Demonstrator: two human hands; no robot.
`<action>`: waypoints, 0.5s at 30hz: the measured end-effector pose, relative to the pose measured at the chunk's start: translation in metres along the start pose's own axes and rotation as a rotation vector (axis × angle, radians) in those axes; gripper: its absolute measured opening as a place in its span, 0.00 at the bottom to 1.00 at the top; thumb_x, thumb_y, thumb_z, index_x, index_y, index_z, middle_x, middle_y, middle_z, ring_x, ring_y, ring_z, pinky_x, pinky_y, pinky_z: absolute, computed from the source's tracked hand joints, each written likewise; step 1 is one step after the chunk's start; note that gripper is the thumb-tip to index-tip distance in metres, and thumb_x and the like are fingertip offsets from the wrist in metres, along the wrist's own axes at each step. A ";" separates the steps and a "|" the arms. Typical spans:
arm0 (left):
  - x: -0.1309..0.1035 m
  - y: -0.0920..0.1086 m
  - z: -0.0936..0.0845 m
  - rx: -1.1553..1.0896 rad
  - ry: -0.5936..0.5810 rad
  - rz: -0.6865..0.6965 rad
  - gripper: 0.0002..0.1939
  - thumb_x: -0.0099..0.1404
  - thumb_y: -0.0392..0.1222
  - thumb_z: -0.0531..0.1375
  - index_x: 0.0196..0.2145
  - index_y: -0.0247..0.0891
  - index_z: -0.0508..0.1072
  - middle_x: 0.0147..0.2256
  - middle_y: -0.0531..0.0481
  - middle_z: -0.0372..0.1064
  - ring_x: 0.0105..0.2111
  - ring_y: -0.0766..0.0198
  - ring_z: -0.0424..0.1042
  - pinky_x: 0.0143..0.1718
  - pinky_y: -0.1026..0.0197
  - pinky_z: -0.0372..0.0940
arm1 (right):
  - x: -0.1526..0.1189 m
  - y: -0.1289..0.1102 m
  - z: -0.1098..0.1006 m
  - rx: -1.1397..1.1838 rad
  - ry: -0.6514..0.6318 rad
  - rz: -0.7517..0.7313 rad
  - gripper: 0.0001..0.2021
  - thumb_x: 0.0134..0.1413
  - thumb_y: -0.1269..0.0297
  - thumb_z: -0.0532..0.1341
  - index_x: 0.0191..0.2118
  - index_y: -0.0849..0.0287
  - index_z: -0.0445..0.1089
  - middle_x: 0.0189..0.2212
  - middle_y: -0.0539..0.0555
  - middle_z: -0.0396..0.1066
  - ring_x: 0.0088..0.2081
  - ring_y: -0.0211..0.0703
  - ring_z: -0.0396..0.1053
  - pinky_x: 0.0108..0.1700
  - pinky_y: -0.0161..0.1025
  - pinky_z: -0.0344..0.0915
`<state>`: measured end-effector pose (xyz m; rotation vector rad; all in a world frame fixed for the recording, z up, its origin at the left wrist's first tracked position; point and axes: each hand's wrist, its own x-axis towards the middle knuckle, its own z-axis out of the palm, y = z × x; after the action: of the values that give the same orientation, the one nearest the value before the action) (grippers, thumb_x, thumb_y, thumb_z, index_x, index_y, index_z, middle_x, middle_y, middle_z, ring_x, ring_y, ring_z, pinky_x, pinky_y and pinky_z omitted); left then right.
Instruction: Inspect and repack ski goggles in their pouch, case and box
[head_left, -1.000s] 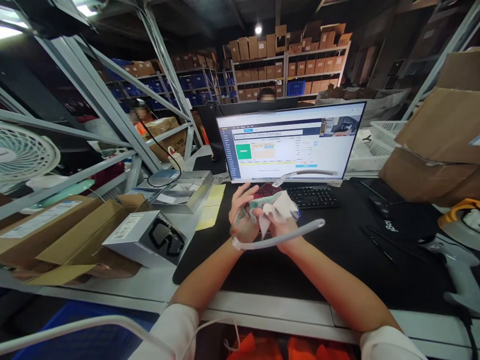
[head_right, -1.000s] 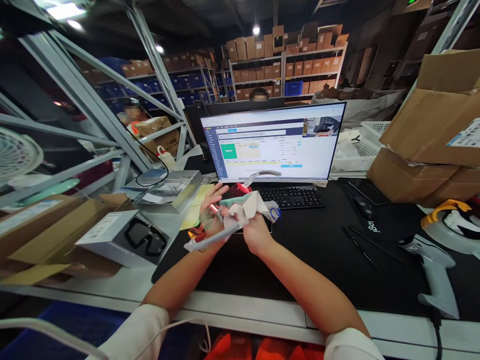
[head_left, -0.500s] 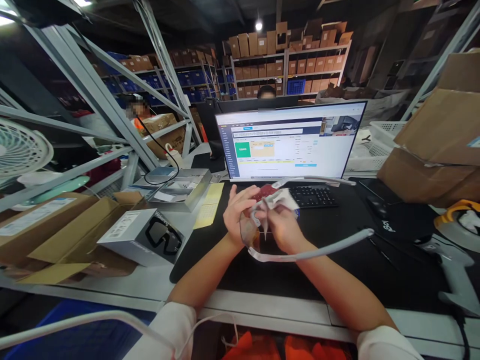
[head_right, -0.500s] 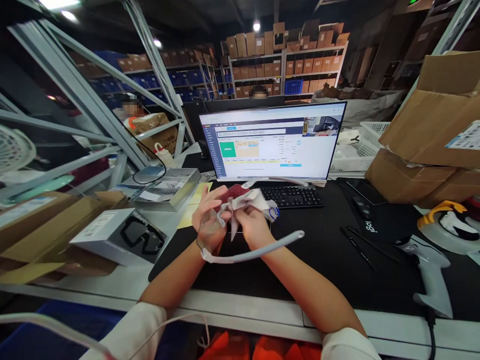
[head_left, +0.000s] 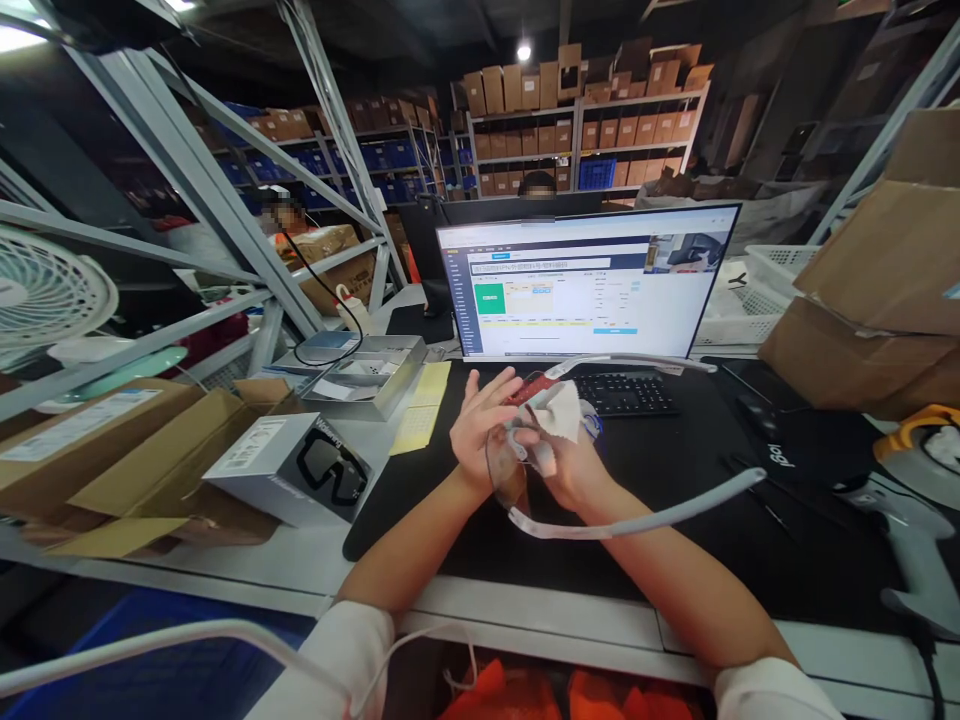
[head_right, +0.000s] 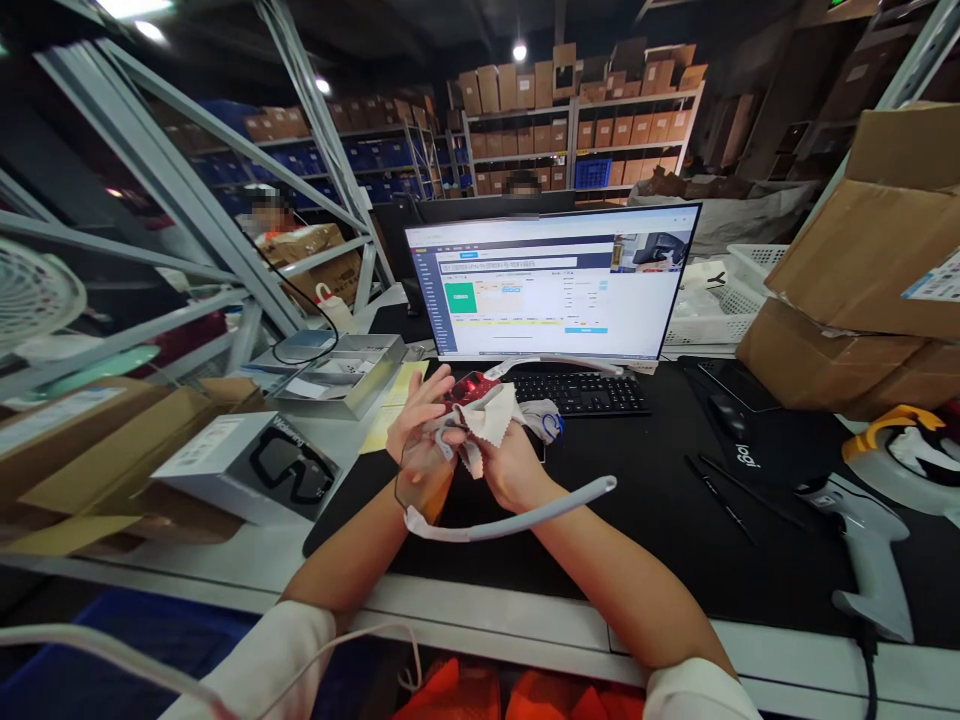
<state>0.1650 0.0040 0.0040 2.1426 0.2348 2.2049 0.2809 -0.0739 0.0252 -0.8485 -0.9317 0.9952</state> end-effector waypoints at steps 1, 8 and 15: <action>-0.001 -0.002 0.001 -0.017 0.030 -0.017 0.19 0.78 0.64 0.66 0.47 0.45 0.78 0.53 0.44 0.88 0.59 0.47 0.86 0.73 0.34 0.69 | 0.000 0.001 0.001 0.007 -0.028 0.017 0.21 0.52 0.41 0.76 0.40 0.52 0.80 0.37 0.57 0.83 0.43 0.58 0.82 0.48 0.53 0.81; 0.002 0.003 0.008 -0.095 -0.140 -0.004 0.15 0.74 0.54 0.74 0.47 0.42 0.79 0.52 0.41 0.89 0.57 0.46 0.87 0.69 0.38 0.75 | 0.023 -0.009 -0.038 -0.347 0.158 -0.169 0.16 0.54 0.43 0.70 0.32 0.51 0.80 0.36 0.60 0.85 0.50 0.65 0.82 0.60 0.61 0.78; 0.011 0.000 -0.002 -0.074 -0.129 0.144 0.18 0.74 0.57 0.73 0.50 0.43 0.80 0.53 0.41 0.88 0.60 0.47 0.85 0.68 0.40 0.75 | 0.013 0.008 -0.021 -0.255 0.101 -0.120 0.23 0.51 0.38 0.74 0.41 0.51 0.78 0.41 0.58 0.84 0.44 0.58 0.82 0.51 0.54 0.82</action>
<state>0.1623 0.0059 0.0144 2.3161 -0.0076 2.0979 0.3011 -0.0621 0.0132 -1.0334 -1.0239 0.7330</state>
